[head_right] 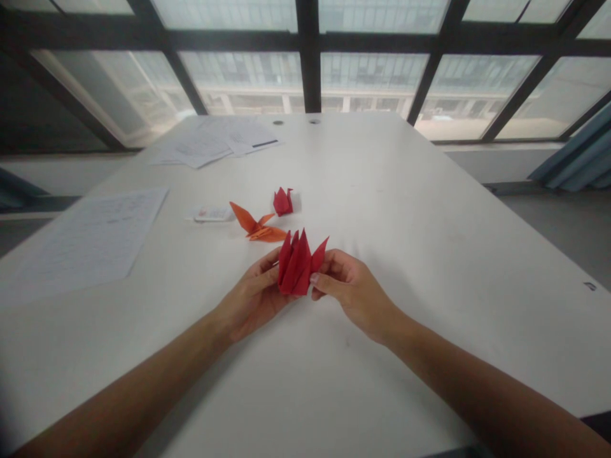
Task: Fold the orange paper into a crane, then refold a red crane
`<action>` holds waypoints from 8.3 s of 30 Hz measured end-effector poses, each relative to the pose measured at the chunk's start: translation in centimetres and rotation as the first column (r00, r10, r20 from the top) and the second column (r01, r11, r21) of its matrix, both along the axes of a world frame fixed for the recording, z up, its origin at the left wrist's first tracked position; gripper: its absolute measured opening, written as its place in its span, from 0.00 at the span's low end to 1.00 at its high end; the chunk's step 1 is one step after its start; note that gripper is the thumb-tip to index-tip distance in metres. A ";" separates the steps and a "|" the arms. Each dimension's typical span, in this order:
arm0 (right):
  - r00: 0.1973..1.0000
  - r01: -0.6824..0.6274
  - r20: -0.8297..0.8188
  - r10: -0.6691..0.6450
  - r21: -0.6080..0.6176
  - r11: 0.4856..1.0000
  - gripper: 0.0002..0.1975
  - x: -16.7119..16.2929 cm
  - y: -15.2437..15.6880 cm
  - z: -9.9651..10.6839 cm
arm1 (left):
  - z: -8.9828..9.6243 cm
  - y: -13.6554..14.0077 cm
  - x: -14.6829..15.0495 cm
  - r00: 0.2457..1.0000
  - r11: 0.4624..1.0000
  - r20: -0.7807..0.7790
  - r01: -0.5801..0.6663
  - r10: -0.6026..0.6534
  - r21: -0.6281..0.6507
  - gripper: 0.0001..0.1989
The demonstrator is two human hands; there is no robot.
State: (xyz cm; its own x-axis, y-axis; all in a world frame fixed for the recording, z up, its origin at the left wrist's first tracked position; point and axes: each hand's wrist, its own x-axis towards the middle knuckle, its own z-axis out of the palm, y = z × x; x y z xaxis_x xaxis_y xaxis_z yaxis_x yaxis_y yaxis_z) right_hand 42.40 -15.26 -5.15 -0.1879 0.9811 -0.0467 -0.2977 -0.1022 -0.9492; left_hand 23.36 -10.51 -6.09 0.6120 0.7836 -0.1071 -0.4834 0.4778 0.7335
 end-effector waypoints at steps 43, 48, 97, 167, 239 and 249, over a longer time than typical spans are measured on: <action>0.845 0.131 0.498 -0.196 0.162 0.978 0.06 0.3 0.0 0.1 | -0.8 0.3 0.2 0.961 0.920 -0.246 -0.018 0.124 0.391 0.13; 0.841 0.104 0.509 -0.181 0.176 0.979 0.05 0.4 0.2 0.0 | -1.1 0.6 -0.1 0.966 0.927 -0.245 0.021 0.077 0.374 0.11; 0.949 0.074 0.291 -0.124 0.179 0.981 0.11 1.4 0.8 0.1 | 0.6 0.9 -0.9 0.989 0.979 -0.150 0.038 -0.008 0.199 0.33; 0.940 0.058 0.320 -0.117 0.187 0.981 0.07 0.5 0.3 -0.7 | 0.1 -0.5 0.3 0.902 0.869 -0.410 0.090 0.137 0.487 0.37; 0.896 0.189 0.354 -0.269 0.244 0.951 0.14 -0.5 -0.7 -0.1 | 0.6 -0.7 0.5 0.944 0.932 -0.277 -0.072 0.179 0.355 0.27; 0.955 0.074 0.270 -0.123 0.186 0.980 0.12 0.4 0.2 0.0 | -0.1 0.2 -0.2 0.946 0.902 -0.233 -0.113 0.226 0.416 0.08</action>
State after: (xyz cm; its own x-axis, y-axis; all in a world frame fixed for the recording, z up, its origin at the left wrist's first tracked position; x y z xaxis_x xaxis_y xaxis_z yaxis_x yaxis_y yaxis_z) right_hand 42.83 -15.03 -5.11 -0.0936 0.9918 0.0874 -0.0190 0.0860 -0.9961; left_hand 23.16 -10.34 -6.17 0.4580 0.8845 0.0893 -0.2883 0.0528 0.9561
